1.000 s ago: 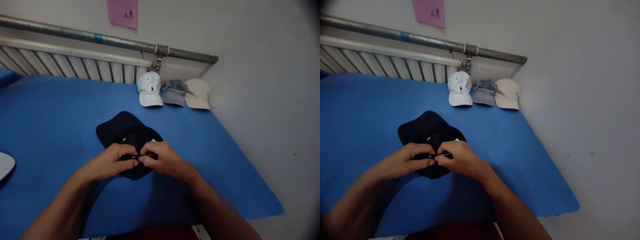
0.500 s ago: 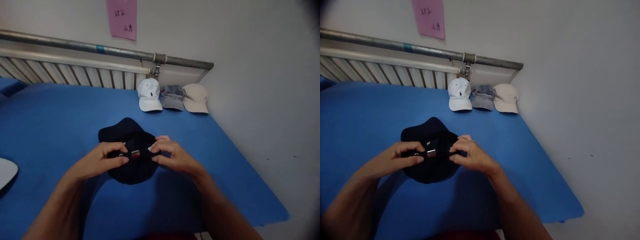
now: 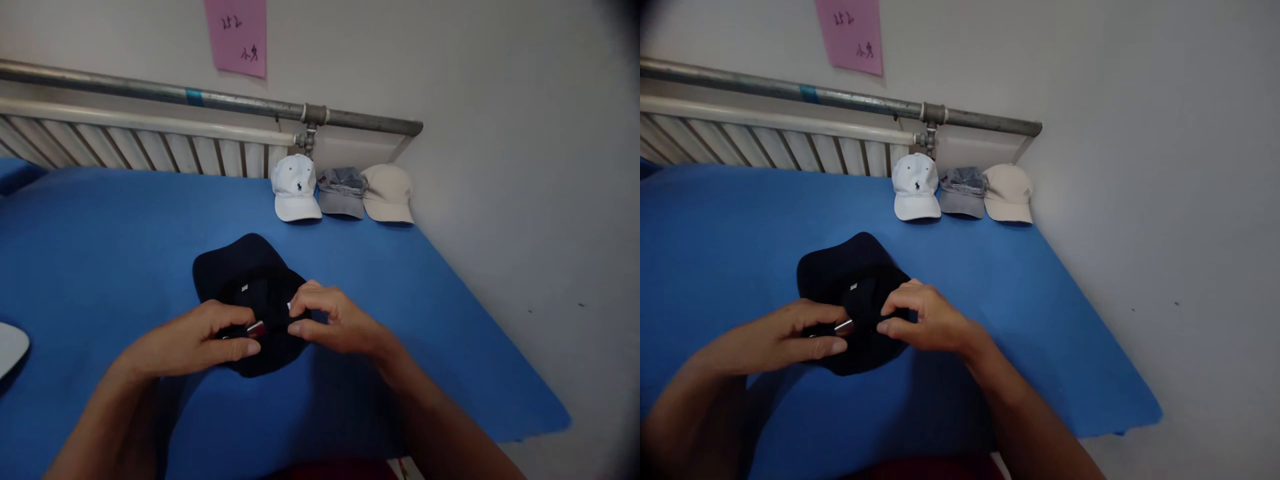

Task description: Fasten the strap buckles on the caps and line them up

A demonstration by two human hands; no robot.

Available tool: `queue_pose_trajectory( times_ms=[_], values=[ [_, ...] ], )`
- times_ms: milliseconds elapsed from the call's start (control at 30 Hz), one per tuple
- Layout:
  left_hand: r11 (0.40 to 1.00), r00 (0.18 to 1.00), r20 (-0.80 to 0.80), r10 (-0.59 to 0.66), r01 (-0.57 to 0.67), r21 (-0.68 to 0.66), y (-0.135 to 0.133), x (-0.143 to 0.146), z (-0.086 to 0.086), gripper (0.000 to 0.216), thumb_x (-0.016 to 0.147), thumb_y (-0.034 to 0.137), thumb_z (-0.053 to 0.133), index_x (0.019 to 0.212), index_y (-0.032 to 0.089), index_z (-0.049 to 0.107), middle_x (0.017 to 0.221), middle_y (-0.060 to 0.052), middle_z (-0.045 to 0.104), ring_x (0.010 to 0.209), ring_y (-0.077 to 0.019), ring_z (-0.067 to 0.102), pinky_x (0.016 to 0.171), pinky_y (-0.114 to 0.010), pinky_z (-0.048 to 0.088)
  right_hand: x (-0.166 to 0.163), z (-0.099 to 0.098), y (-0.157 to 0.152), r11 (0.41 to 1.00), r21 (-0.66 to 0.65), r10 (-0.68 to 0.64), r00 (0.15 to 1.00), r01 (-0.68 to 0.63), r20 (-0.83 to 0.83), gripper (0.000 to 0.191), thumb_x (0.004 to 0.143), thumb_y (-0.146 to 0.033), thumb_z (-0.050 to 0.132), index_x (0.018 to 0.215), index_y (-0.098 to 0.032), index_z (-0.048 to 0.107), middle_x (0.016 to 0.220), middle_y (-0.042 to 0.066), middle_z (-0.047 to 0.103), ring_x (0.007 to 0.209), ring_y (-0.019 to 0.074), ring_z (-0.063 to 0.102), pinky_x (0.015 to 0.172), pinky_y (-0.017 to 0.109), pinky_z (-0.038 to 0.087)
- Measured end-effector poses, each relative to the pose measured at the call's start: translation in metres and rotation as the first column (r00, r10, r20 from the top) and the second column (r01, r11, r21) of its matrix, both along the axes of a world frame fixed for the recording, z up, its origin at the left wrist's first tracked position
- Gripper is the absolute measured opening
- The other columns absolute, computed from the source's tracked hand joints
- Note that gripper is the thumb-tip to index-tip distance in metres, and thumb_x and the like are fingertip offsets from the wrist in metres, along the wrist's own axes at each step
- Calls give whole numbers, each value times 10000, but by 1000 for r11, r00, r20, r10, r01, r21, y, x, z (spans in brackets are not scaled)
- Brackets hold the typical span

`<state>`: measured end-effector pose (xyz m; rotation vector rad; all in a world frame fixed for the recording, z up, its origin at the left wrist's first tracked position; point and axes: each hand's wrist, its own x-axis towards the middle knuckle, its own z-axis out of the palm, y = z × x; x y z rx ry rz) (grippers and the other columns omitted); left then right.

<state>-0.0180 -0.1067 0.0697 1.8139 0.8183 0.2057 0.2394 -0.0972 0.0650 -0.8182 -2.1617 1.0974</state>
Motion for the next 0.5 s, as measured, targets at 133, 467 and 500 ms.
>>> queue_pose_trajectory(
  times_ms=[133, 467, 500],
  values=[
    [1000, 998, 51, -31, 30, 5, -1, -2, 1, 221, 934, 366, 503, 828, 179, 554, 690, 34, 457, 603, -94, 403, 537, -196, 349, -2, 5, 0, 993, 78, 66, 977, -83, 202, 201, 736, -289, 746, 891, -194, 659, 787, -13, 645, 772, 147, 566, 821, 319, 431],
    [988, 987, 142, -72, 90, -123, 2, -8, 12, 184, 895, 321, 547, 789, 176, 583, 685, 17, 491, 628, -112, 440, 579, -213, 379, -5, 5, -1, 986, -83, 163, 939, -145, 301, 333, 698, -190, 756, 1021, -207, 677, 856, -15, 688, 809, 150, 601, 843, 314, 434],
    [989, 989, 136, -60, 77, -127, 2, -9, 11, 192, 893, 325, 550, 773, 177, 573, 670, 24, 465, 614, -107, 416, 564, -209, 366, -5, 6, -1, 988, -64, 157, 933, -144, 324, 338, 685, -168, 759, 1012, -206, 683, 835, -18, 682, 816, 155, 597, 868, 326, 425]
  ],
)
